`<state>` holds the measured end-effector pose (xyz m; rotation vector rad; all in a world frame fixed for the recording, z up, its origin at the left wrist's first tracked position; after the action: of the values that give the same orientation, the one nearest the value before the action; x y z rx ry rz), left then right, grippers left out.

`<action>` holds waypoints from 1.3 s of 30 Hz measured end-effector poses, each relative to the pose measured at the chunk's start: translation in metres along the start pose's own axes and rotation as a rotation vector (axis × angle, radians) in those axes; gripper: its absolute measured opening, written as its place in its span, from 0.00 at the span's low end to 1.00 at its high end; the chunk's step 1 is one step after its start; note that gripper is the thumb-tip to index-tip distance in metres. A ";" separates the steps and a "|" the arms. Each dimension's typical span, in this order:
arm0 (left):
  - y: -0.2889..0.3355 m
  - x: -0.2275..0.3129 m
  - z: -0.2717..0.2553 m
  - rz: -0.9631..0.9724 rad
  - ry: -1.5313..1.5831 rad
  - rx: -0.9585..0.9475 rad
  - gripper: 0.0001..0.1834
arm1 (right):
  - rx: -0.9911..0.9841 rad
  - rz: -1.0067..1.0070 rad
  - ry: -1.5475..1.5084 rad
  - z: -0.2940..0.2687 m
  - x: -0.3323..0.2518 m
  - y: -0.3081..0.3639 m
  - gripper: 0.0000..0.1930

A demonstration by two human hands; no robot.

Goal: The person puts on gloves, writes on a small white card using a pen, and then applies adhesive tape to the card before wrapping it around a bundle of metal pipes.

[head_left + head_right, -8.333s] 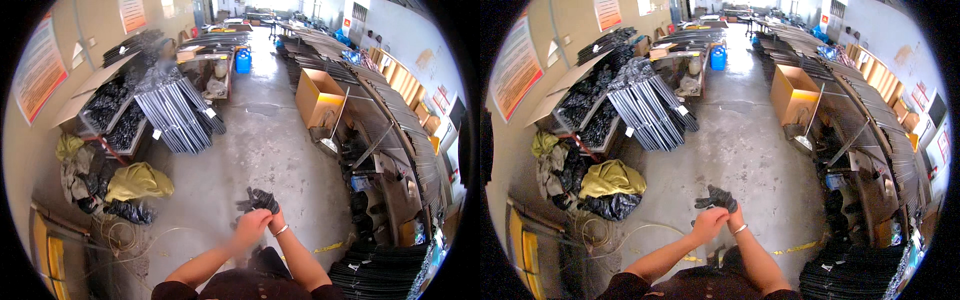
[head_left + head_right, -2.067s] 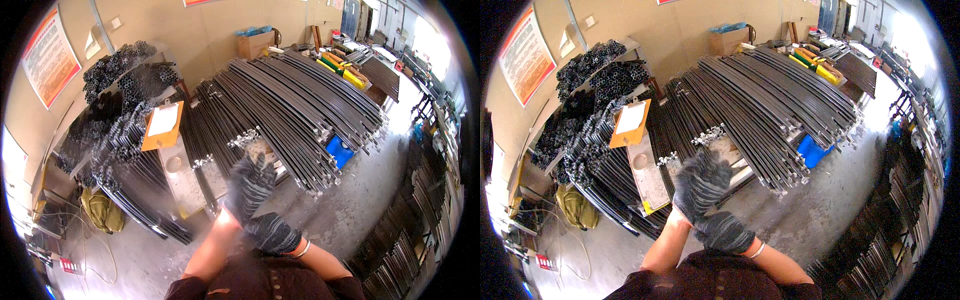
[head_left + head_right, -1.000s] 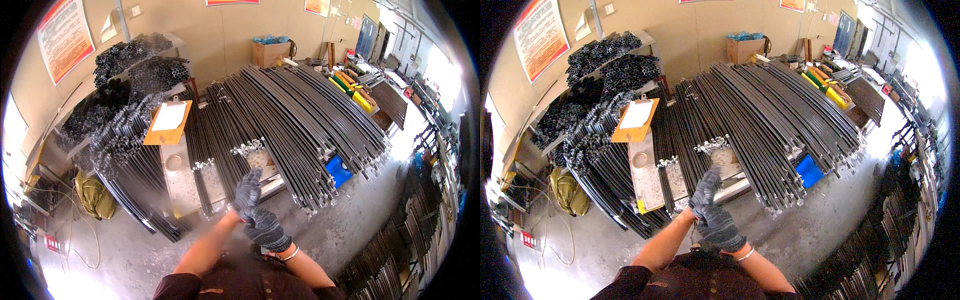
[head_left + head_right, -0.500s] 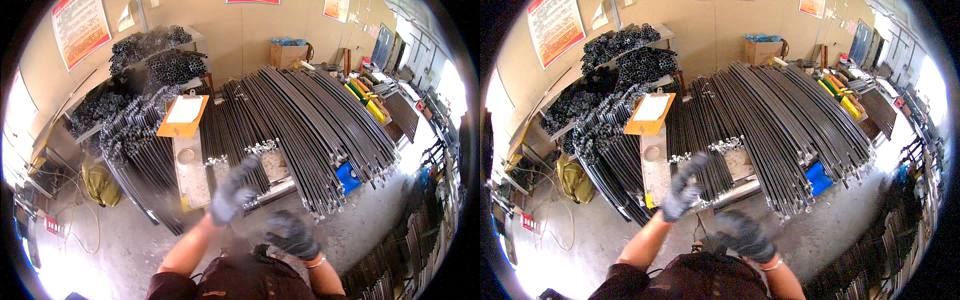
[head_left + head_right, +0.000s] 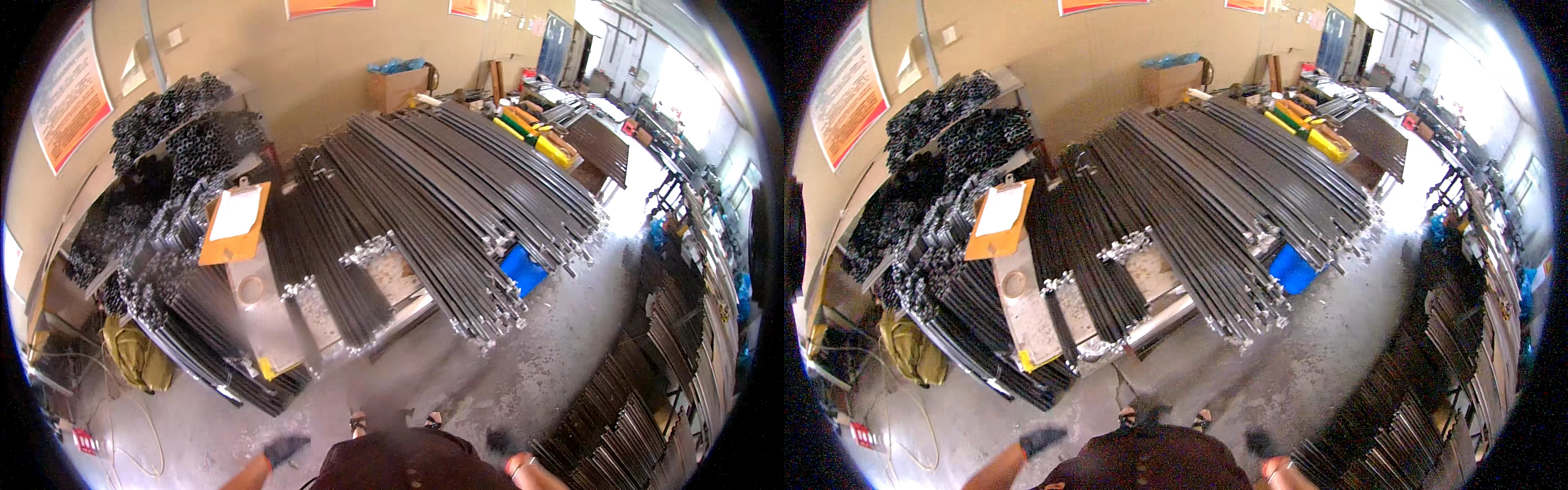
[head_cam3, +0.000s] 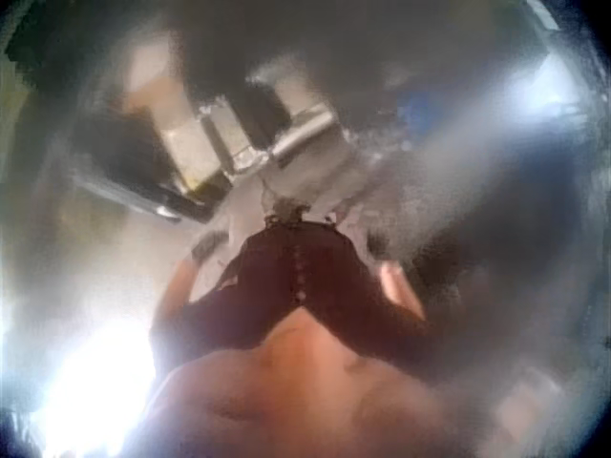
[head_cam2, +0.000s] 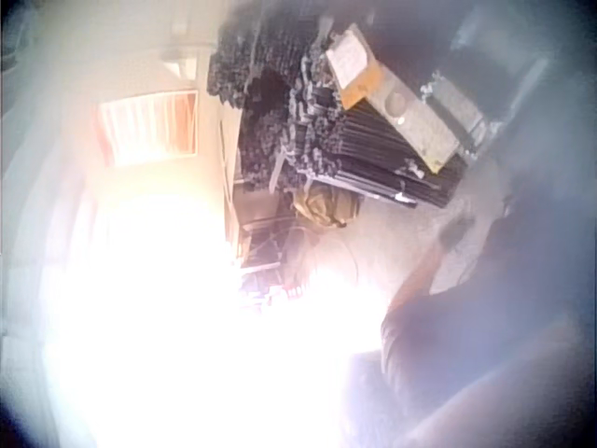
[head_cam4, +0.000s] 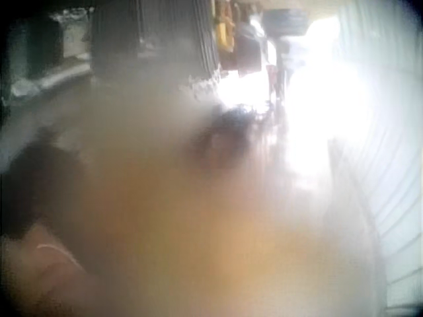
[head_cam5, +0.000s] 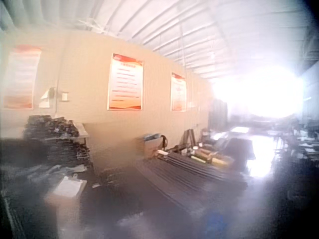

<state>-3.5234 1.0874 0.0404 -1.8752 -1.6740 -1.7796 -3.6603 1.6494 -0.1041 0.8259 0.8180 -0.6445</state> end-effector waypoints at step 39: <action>0.052 -0.058 0.269 -0.026 0.478 -0.620 0.23 | -0.113 0.614 0.895 0.049 0.036 -0.068 0.20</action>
<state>-3.2924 1.2087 -0.0605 -1.3842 -1.0564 -2.7015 -3.6749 1.5661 -0.1394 1.2039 1.2965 0.3627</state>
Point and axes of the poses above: each hand's wrist, its own y-axis away from the middle knuckle, its own z-axis out of the palm, x = y × z, the point moved 4 cm from there along -y, towards the middle knuckle, and after that the axes turned 15 degrees about -x, right-handed, at the moved point
